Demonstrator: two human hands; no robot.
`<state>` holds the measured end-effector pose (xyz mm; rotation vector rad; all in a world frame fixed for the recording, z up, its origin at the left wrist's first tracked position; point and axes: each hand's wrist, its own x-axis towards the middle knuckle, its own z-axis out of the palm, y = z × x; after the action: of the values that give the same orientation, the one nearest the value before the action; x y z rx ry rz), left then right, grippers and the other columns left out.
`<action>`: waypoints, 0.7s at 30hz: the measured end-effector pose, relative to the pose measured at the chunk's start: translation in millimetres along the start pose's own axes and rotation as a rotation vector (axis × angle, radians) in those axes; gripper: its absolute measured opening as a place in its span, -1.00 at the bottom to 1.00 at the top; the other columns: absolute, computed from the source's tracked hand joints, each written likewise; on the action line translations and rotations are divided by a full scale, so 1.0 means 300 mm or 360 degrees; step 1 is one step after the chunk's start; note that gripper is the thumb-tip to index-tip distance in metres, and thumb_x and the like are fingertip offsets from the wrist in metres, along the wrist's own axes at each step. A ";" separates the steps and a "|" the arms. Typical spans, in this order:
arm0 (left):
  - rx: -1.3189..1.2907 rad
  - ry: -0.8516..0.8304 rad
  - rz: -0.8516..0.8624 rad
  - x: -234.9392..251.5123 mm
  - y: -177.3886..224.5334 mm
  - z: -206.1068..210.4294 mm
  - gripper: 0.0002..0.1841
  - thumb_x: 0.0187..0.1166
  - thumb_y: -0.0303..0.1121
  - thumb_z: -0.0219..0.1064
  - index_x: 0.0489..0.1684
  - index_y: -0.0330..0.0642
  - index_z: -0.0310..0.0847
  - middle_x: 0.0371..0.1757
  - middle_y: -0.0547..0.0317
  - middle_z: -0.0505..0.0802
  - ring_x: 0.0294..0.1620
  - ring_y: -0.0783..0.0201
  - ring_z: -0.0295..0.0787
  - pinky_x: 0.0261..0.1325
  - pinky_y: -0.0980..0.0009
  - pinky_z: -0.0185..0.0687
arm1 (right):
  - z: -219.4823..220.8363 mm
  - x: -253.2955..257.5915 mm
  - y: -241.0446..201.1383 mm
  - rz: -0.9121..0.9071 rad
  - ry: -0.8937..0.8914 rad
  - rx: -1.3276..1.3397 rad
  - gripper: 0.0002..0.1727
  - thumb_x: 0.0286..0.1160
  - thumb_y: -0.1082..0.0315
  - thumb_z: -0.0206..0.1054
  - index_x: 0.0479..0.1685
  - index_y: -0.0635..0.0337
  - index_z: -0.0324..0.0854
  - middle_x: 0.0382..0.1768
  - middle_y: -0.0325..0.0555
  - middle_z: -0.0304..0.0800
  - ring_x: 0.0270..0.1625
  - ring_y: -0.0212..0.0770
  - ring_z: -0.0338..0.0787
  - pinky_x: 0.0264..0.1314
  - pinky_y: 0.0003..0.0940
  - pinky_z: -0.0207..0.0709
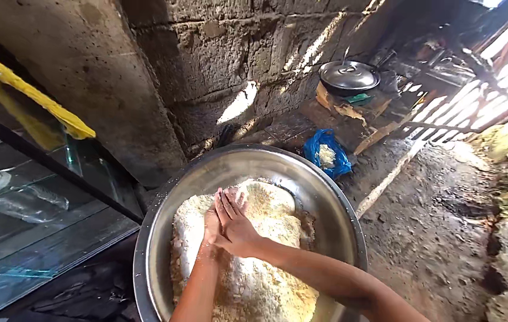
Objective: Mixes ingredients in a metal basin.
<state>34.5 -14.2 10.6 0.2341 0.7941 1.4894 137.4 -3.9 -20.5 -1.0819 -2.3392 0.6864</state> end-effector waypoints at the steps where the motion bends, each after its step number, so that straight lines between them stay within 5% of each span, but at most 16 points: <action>1: 0.0003 0.0016 -0.0067 0.018 -0.033 0.003 -0.48 0.92 -0.11 -0.33 0.35 -0.22 0.49 0.02 0.05 0.82 -0.06 0.30 0.83 -0.06 0.34 0.78 | -0.007 0.006 0.037 0.0008 0.0037 0.0053 0.08 0.61 -0.31 0.06 0.87 0.41 -0.11 0.88 0.29 -0.13 0.93 0.21 -0.13 0.92 0.24 -0.35; 2: -0.0050 -0.0080 -0.0146 0.030 -0.070 -0.011 -0.45 0.90 -0.02 -0.34 0.21 -0.13 0.58 -0.14 0.15 0.86 -0.18 0.34 0.84 -0.17 0.38 0.80 | -0.016 0.026 0.082 0.0093 0.0097 0.0079 0.06 0.62 -0.21 0.16 0.88 0.41 -0.15 0.87 0.32 -0.12 0.93 0.19 -0.12 0.95 0.12 -0.30; 4: -0.0098 -0.0240 -0.0254 0.035 -0.119 -0.021 -0.43 0.88 0.05 -0.38 0.21 -0.07 0.54 -0.10 0.19 0.83 -0.09 0.33 0.80 -0.06 0.32 0.75 | -0.012 0.059 0.141 0.0240 0.0153 0.0097 0.07 0.71 -0.25 0.03 0.90 0.40 -0.32 0.91 0.29 -0.34 0.96 0.13 -0.36 0.97 0.04 -0.46; 6: -0.0072 -0.0434 -0.0183 0.088 -0.136 -0.065 -0.37 0.88 0.10 -0.44 0.51 -0.06 0.41 0.17 0.20 0.82 0.13 0.38 0.78 0.12 0.36 0.74 | 0.031 0.008 0.111 0.0122 0.0190 0.0122 0.00 0.65 -0.17 0.07 0.85 0.47 -0.07 0.89 0.31 -0.19 0.95 0.18 -0.26 0.96 0.12 -0.41; 8: -0.0020 -0.0446 -0.0052 0.101 -0.119 -0.079 -0.31 0.90 0.06 -0.53 0.69 -0.26 0.18 0.38 0.02 0.71 0.31 0.29 0.72 0.35 0.30 0.66 | 0.014 -0.044 0.061 -0.0003 0.0010 0.0054 0.06 0.65 -0.37 -0.12 0.80 0.49 0.07 0.86 0.33 -0.10 0.94 0.20 -0.21 0.94 0.15 -0.48; 10: 0.0075 0.0048 -0.0096 -0.020 -0.081 0.068 -0.38 0.93 -0.02 -0.43 0.37 -0.33 0.43 -0.02 0.00 0.75 -0.09 0.30 0.71 0.02 0.36 0.66 | -0.022 -0.006 0.096 0.0080 0.0097 0.0059 -0.06 0.65 -0.21 0.06 0.76 0.47 0.18 0.82 0.36 0.04 0.91 0.21 -0.05 0.95 0.13 -0.31; 11: 0.0180 0.0171 -0.0132 -0.065 -0.081 0.124 -0.43 0.91 -0.01 -0.39 0.11 -0.23 0.50 -0.25 0.13 0.74 -0.29 0.39 0.68 -0.20 0.44 0.64 | -0.034 0.027 0.124 0.0148 0.0162 -0.0014 -0.03 0.69 -0.22 0.04 0.84 0.42 0.01 0.87 0.30 -0.07 0.94 0.13 -0.15 0.96 0.05 -0.32; 12: 0.0199 0.0002 -0.0162 -0.078 -0.092 0.110 -0.42 0.90 0.04 -0.42 0.14 -0.18 0.47 -0.22 0.16 0.75 -0.25 0.40 0.71 -0.18 0.45 0.67 | -0.041 0.050 0.140 0.0195 0.0216 -0.0060 0.03 0.71 -0.30 -0.03 0.88 0.40 -0.14 0.90 0.26 -0.21 0.96 0.08 -0.26 0.97 0.02 -0.36; 13: 0.0176 -0.0212 -0.0196 -0.058 -0.104 0.062 -0.34 0.88 0.11 -0.44 0.33 -0.20 0.46 -0.05 0.11 0.80 -0.07 0.35 0.77 -0.03 0.38 0.71 | -0.040 0.048 0.136 0.0187 0.0220 -0.0100 0.06 0.69 -0.32 -0.06 0.89 0.41 -0.22 0.91 0.25 -0.29 0.96 0.08 -0.33 0.97 0.06 -0.39; 16: 0.0091 -0.0291 -0.0269 -0.003 -0.081 0.011 -0.14 0.78 0.30 -0.57 0.65 -0.19 0.28 0.31 -0.09 0.72 0.26 0.10 0.71 0.28 0.13 0.68 | -0.047 -0.060 0.077 0.0004 -0.0090 -0.0126 -0.01 0.72 -0.31 -0.22 0.91 0.33 -0.18 0.91 0.15 -0.18 0.95 0.09 -0.21 0.92 0.25 -0.44; 18: 0.0267 -0.0116 -0.0210 0.024 -0.061 -0.004 -0.07 0.65 0.43 -0.63 0.51 -0.04 0.42 0.11 -0.01 0.84 -0.01 0.13 0.84 -0.14 0.17 0.80 | -0.055 -0.111 0.178 -0.0014 -0.0069 -0.0088 -0.09 0.75 -0.26 -0.08 0.90 0.22 -0.01 0.88 0.05 0.03 0.92 0.02 -0.02 0.96 0.13 -0.30; 21: 0.0893 -0.0387 -0.0076 0.041 0.039 -0.059 -0.20 0.78 0.29 -0.51 0.88 0.02 -0.01 0.75 0.05 0.43 0.65 0.11 0.45 0.56 0.12 0.47 | -0.148 -0.143 0.412 0.0644 -0.0067 -0.0243 -0.21 0.79 -0.19 -0.04 0.76 0.26 0.28 0.74 0.28 0.28 0.81 0.27 0.22 0.83 0.27 0.02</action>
<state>13.3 -7.1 0.6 0.7950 0.9959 1.1385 257.3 42.5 -70.9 -1.6507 -2.2561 0.6823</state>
